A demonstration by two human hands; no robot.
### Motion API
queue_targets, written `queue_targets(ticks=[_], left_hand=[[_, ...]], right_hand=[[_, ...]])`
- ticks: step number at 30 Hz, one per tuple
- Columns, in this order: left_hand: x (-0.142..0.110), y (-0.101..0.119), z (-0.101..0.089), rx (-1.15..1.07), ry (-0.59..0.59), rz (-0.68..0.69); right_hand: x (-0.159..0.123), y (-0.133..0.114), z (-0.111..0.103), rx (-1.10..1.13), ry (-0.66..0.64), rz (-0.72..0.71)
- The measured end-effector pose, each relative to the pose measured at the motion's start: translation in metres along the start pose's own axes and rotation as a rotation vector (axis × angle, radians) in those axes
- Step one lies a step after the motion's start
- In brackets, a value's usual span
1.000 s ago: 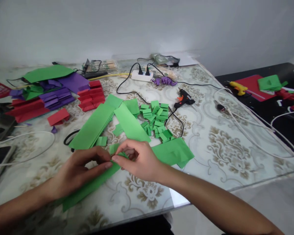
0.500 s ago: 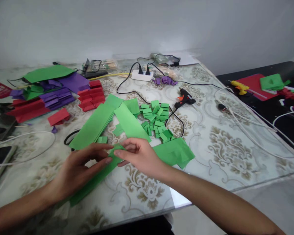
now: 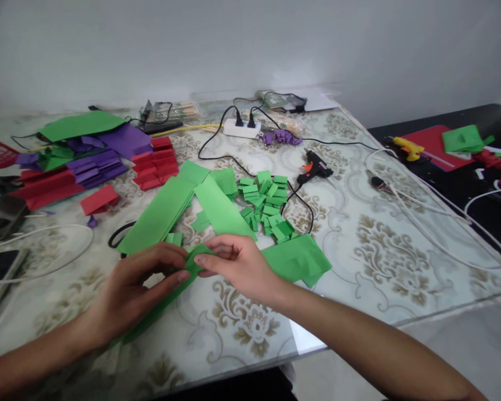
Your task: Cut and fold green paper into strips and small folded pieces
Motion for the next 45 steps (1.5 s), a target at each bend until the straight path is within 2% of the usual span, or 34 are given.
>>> queue_targets(ticks=[5, 10, 15, 18, 21, 28, 34, 39, 45], left_hand=[[0.004, -0.007, 0.003, -0.088, -0.031, -0.089], [0.004, -0.007, 0.003, -0.102, -0.043, -0.107], [0.003, -0.011, 0.002, -0.074, -0.006, -0.172], [0.002, -0.010, -0.001, -0.048, 0.040, -0.133], [0.000, -0.002, -0.004, 0.027, 0.062, -0.035], [-0.008, 0.017, -0.003, 0.280, 0.003, 0.106], [-0.009, 0.019, -0.006, 0.365, 0.005, 0.138], [-0.008, 0.017, -0.009, 0.373, 0.027, 0.138], [-0.007, 0.014, -0.011, 0.356, 0.000, 0.116]], right_hand=[[-0.001, 0.001, 0.001, 0.018, -0.001, -0.018], [-0.003, 0.000, 0.004, -0.025, -0.021, -0.028], [-0.003, 0.000, 0.007, -0.057, -0.038, -0.032], [-0.004, -0.001, 0.009, -0.044, -0.051, -0.035], [-0.004, -0.002, 0.010, -0.047, -0.050, -0.035], [-0.001, -0.007, 0.002, -0.058, 0.020, -0.047], [0.000, -0.010, 0.001, -0.052, 0.026, -0.065], [0.000, -0.008, 0.001, -0.054, 0.016, -0.061], [0.000, -0.007, -0.002, -0.018, 0.053, -0.070]])
Point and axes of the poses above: each hand's wrist, its own x-axis towards the middle knuckle, its own z-axis out of the palm, y = z × x, the point moved 8 cm from there along x, towards the middle knuckle, and after that the axes turned 6 degrees about -z, right-handed, at the moved point
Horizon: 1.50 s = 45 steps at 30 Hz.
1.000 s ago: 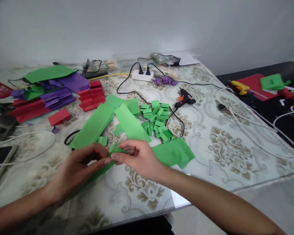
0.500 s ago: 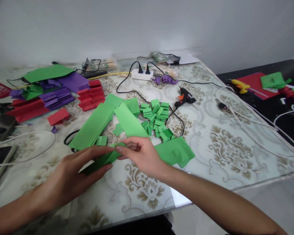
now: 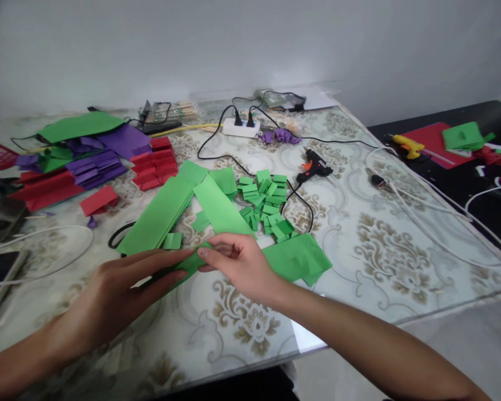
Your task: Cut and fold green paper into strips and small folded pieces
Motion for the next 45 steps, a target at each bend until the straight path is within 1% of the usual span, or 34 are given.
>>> queue_targets(ticks=[4, 8, 15, 23, 27, 34, 39, 42, 45], left_hand=[[0.001, 0.000, 0.000, 0.013, -0.011, 0.008], [0.002, -0.002, 0.000, -0.020, -0.009, -0.012], [0.005, -0.014, 0.001, -0.127, -0.024, -0.129], [0.011, -0.018, 0.000, -0.258, -0.037, -0.225], [0.012, -0.018, -0.001, -0.284, -0.024, -0.231], [0.010, -0.018, -0.001, -0.241, -0.011, -0.216], [0.008, -0.019, -0.001, -0.251, 0.009, -0.202], [0.007, -0.020, 0.002, -0.251, -0.010, -0.204], [0.008, -0.021, 0.005, -0.266, -0.053, -0.232]], right_hand=[[0.000, 0.000, 0.001, -0.035, -0.028, 0.003], [0.000, 0.000, 0.002, -0.051, -0.046, 0.000], [-0.001, -0.004, 0.005, -0.069, -0.077, -0.023], [0.000, -0.003, 0.006, -0.060, -0.101, -0.041], [0.000, -0.004, 0.005, -0.061, -0.091, -0.044], [0.000, -0.001, 0.003, -0.058, -0.078, -0.040], [0.000, 0.000, -0.001, -0.037, -0.038, -0.021], [0.000, 0.000, -0.003, -0.022, -0.016, -0.013], [0.000, 0.001, -0.002, -0.022, -0.008, 0.002]])
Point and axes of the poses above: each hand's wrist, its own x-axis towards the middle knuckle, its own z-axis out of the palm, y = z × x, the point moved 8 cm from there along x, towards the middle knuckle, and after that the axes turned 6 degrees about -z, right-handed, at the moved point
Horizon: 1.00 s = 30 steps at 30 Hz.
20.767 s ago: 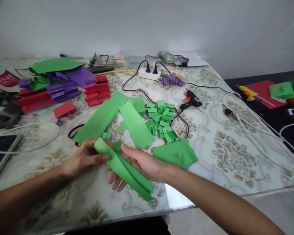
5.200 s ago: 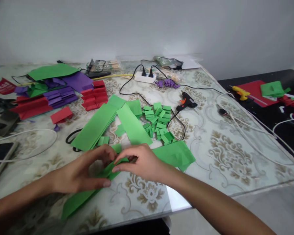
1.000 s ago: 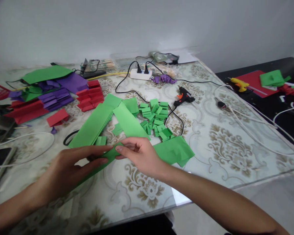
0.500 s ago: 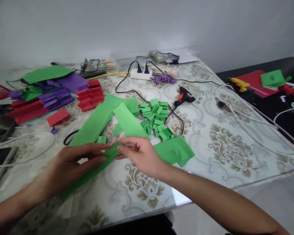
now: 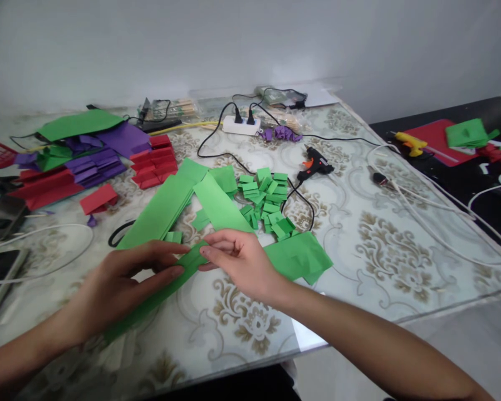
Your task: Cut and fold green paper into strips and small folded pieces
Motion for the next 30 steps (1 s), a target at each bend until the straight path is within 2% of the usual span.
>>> queue_targets(ticks=[10, 17, 26, 30], left_hand=[[0.002, -0.002, 0.016, -0.081, -0.136, -0.107], [0.002, -0.002, 0.019, -0.103, -0.187, -0.159], [0.008, -0.007, 0.029, -0.371, -0.244, -0.193], [0.007, -0.008, 0.033, -0.441, -0.261, -0.202]], right_hand=[[-0.011, 0.002, 0.015, -0.097, -0.081, 0.027], [-0.011, 0.001, 0.013, -0.181, -0.074, -0.017], [-0.008, -0.014, 0.012, -0.312, -0.077, -0.174], [-0.008, -0.018, 0.011, -0.351, -0.067, -0.191]])
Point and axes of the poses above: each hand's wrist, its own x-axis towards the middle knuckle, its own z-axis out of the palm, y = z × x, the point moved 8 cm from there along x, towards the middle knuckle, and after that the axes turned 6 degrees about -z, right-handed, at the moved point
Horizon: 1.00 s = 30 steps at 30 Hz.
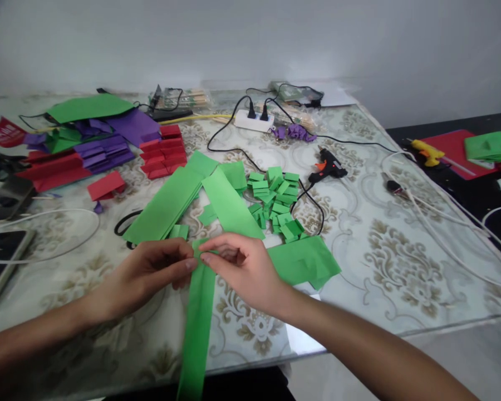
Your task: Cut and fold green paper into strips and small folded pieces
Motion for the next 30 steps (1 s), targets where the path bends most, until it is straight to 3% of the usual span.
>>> queue_targets(ticks=[5, 9, 15, 20, 30], left_hand=[[0.001, -0.004, 0.000, -0.072, 0.035, 0.005], [0.003, -0.007, -0.004, -0.115, 0.116, 0.023], [0.003, -0.010, -0.007, -0.136, 0.158, 0.028], [0.004, -0.012, -0.007, -0.135, 0.148, -0.003], [0.002, -0.007, -0.012, -0.063, 0.150, 0.018]], right_hand=[[0.000, 0.007, 0.001, 0.040, -0.006, 0.060], [-0.001, 0.015, 0.009, 0.236, -0.040, 0.156], [-0.009, 0.025, 0.023, 0.385, -0.141, 0.386], [-0.007, 0.023, 0.016, 0.314, -0.109, 0.339], [-0.008, 0.021, 0.017, 0.210, -0.189, 0.349]])
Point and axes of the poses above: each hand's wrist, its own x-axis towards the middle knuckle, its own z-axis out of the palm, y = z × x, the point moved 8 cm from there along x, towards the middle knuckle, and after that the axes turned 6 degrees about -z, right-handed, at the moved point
